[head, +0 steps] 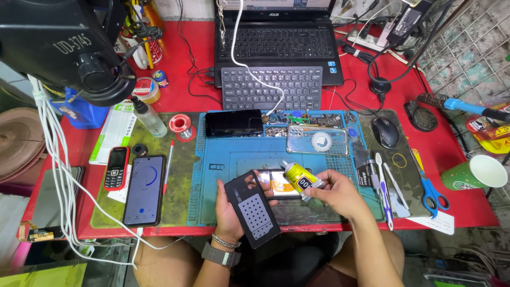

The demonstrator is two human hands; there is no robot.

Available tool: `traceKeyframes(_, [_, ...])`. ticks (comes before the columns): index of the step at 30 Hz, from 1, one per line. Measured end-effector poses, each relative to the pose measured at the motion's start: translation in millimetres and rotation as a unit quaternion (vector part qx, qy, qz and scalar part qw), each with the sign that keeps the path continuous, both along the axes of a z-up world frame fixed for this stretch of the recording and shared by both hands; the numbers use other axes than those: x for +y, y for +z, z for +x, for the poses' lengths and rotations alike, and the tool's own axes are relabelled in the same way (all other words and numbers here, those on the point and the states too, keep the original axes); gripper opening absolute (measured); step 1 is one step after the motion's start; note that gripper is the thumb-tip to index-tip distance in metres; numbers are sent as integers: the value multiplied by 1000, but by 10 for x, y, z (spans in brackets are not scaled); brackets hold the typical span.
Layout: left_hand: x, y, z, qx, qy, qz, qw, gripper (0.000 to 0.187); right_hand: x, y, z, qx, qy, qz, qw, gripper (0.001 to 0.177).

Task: The person works on a disassembled mobile phone placed on a blue cutting mat. They use a small tool to manipulate internal components, then pick up a tube of adhesive, open it, and apply the substance to the phone's internal parts.

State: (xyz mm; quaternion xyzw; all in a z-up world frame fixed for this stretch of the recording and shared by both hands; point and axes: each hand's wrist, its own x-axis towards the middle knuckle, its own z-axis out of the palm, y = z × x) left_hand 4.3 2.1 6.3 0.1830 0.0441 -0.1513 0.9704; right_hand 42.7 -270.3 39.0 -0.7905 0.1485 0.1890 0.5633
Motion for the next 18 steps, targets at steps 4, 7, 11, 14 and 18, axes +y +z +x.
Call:
traceKeyframes(4, [-2,12,5,8,1,2,1000,86,-57,-204,7,-35,2,17,999,26])
traceKeyframes(7, [2,10,0,-8,-7,-6,1000,89,-100,-289,-23,-39,-26,83,995,27])
traceKeyframes(11, [4,8,1,-12,-7,-2,1000,86,-145,-343,-110,-122,-40,336,933,24])
traceKeyframes(14, [4,-9,1,-10,-8,-2,1000,88,-112,-380,-205,-132,-43,466,874,33])
traceKeyframes(18, [2,0,-3,-12,-6,-6,1000,86,-12,-443,-287,-114,-102,491,858,41])
